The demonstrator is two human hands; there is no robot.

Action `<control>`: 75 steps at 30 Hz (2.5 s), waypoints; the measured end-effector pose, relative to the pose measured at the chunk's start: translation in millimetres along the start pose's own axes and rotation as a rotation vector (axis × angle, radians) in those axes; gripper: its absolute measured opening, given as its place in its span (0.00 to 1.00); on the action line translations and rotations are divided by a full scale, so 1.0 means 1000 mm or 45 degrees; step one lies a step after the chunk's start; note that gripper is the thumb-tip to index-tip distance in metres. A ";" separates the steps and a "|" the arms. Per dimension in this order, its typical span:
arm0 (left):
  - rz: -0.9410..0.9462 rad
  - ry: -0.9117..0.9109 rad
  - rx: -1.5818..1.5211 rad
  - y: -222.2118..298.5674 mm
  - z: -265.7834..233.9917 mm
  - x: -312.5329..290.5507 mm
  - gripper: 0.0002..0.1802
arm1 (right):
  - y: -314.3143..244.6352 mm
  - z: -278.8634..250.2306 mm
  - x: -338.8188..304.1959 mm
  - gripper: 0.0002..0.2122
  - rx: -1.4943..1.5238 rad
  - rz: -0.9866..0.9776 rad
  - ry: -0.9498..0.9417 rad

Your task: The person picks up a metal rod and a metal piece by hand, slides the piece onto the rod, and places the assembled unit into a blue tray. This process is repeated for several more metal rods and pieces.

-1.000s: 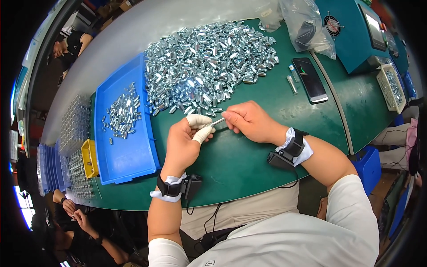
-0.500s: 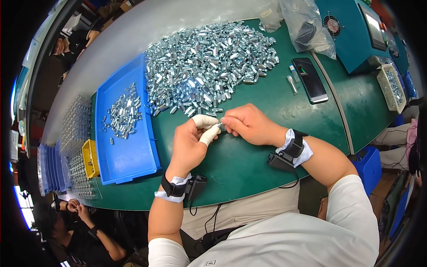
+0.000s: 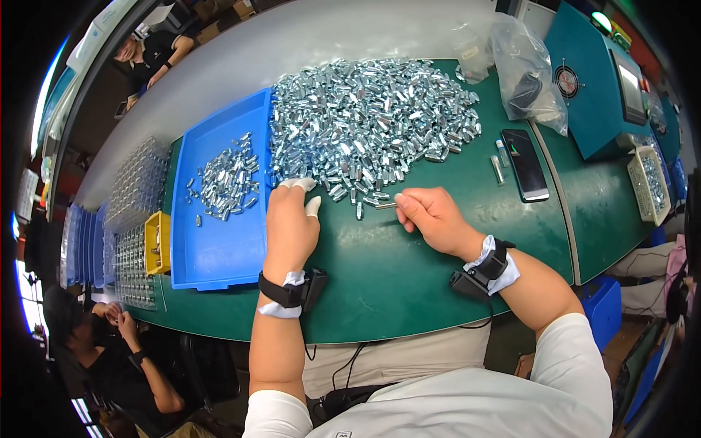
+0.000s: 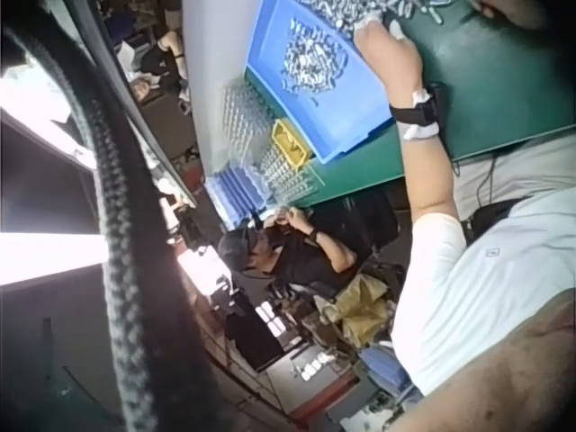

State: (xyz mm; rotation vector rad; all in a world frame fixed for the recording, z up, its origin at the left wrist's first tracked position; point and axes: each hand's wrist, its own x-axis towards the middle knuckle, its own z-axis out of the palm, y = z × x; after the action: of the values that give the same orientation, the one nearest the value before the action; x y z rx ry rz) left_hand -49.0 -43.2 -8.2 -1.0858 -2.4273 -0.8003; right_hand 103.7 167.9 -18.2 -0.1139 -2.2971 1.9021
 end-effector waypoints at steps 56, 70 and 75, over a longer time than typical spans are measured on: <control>-0.037 -0.411 -0.837 0.058 -0.002 -0.014 0.11 | 0.000 -0.003 -0.001 0.18 -0.103 -0.036 -0.082; 0.175 -0.444 -0.700 0.057 0.005 -0.014 0.07 | 0.004 0.002 0.004 0.16 -0.314 -0.269 -0.141; -0.337 -0.556 -1.046 0.065 0.008 -0.018 0.07 | 0.001 0.002 0.002 0.15 -0.251 -0.201 -0.133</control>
State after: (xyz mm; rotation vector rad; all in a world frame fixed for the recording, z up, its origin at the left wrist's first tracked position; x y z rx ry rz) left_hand 11.8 -12.6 -1.6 -1.3187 -2.6787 -1.9395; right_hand 101.7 166.2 -19.0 0.1439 -2.4757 1.6404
